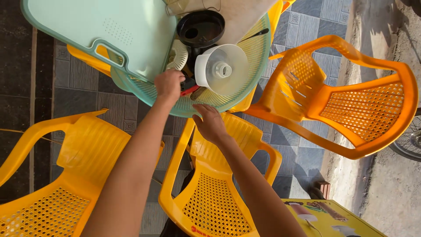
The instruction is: The person attaches the lid and parts to a juicer on the counter, places a cutting board on the work surface, arranges utensils such as scissors, a strainer and a peeler on the board, and carries a basket holding the board and utensils.
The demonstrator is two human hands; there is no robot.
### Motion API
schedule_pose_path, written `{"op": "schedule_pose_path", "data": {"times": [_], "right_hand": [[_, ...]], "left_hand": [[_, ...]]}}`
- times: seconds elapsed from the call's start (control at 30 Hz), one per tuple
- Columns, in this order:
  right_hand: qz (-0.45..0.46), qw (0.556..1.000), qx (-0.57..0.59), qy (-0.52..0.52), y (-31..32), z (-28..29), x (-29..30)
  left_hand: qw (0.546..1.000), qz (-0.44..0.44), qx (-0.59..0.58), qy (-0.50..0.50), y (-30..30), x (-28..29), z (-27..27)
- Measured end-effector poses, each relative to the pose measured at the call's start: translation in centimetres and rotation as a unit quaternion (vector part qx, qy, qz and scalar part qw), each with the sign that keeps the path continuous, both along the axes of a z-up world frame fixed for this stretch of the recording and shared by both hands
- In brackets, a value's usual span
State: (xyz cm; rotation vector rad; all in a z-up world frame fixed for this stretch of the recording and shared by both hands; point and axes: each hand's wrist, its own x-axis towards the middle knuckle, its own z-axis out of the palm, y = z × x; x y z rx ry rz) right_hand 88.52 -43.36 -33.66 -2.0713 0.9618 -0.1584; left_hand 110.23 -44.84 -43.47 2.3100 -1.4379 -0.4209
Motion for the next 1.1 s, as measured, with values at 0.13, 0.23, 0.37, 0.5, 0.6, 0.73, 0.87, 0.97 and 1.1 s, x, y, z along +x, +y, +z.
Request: {"op": "schedule_pose_path", "data": {"times": [0.13, 0.23, 0.37, 0.5, 0.6, 0.73, 0.87, 0.97, 1.1], "right_hand": [[-0.047, 0.997, 0.031, -0.054, -0.4, 3.5, -1.4], [-0.075, 0.994, 0.027, -0.072, -0.4, 8.0, -3.1], [-0.050, 0.982, -0.069, -0.170, 0.4, 16.8, -7.2], [-0.044, 0.959, -0.159, -0.231, 2.4, 22.6, -15.0], [-0.137, 0.976, -0.036, -0.165, 6.2, 28.1, -24.0], [-0.213, 0.951, -0.123, -0.189, 12.7, 32.0, -37.6], [-0.447, 0.864, -0.061, -0.224, 21.1, 34.1, -50.9], [-0.545, 0.808, -0.054, -0.218, 28.0, 35.9, -60.1], [-0.575, 0.751, -0.104, -0.308, 38.3, 39.0, -71.3]], "left_hand": [[0.979, 0.127, -0.062, 0.147, 3.9, -0.1, 7.0], [0.912, 0.184, -0.129, 0.344, 6.5, -2.5, 13.3], [0.898, 0.144, -0.177, 0.377, 8.6, -8.5, 21.6], [0.824, -0.046, -0.253, 0.505, 9.5, -18.6, 27.1], [0.737, -0.109, -0.202, 0.636, 9.9, -28.5, 29.3], [0.667, -0.186, -0.151, 0.705, 12.9, -43.9, 35.1], [0.528, -0.180, 0.055, 0.828, 18.1, -58.6, 39.5], [0.445, -0.222, 0.201, 0.844, 23.2, -68.5, 41.8], [0.394, -0.261, 0.327, 0.818, 29.7, -80.9, 42.0]]}}
